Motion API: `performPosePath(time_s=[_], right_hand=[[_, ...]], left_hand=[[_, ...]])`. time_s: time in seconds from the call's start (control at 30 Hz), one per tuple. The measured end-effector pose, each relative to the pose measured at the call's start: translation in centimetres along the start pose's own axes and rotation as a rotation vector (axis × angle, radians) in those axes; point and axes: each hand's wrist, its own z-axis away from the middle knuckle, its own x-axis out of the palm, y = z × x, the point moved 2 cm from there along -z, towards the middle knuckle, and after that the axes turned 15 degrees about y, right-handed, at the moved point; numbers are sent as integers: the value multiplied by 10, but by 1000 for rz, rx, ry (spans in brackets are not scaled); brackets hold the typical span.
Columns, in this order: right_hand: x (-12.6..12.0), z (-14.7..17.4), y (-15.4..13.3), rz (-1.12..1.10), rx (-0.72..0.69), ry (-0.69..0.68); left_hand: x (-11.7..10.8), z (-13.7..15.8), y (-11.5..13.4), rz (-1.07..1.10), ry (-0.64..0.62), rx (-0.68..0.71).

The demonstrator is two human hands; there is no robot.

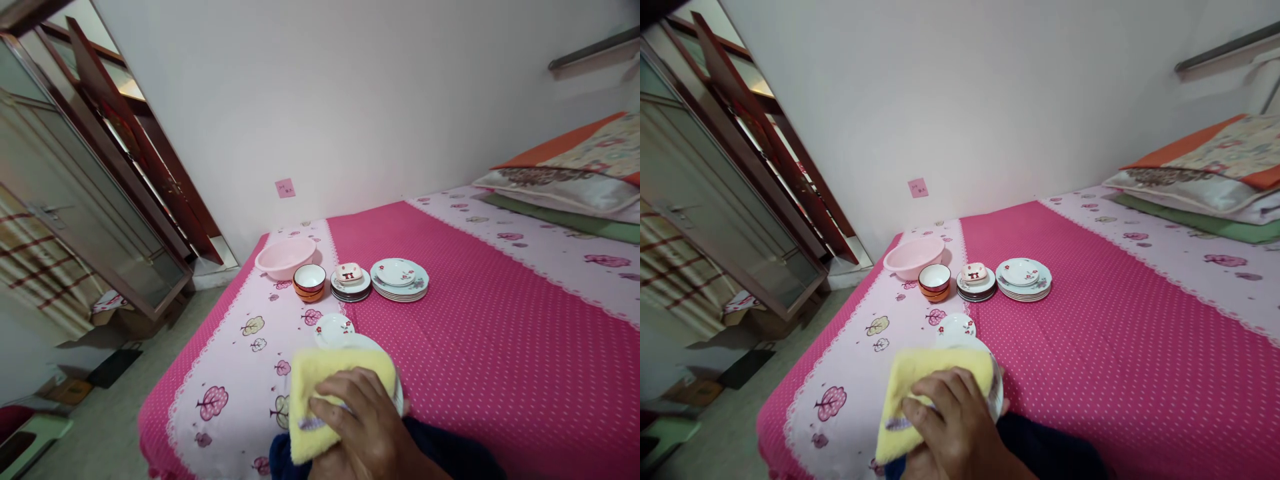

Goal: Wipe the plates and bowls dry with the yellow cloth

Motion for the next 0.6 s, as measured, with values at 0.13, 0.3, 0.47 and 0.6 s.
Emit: performPosePath(time_s=[0.13, 0.3, 0.47, 0.6], right_hand=[[-6, -13, 18, 88, -22, 29], [-18, -5, 45, 229, 3, -36], [-35, 12, 48, 273, -23, -39], [-40, 19, 33, 270, -66, -55]], left_hand=[[32, -3, 8, 63, -263, -180], [18, -23, 12, 385, -432, -560], [13, -36, 9, 674, -465, -807], [15, -42, 11, 599, -348, -831]])
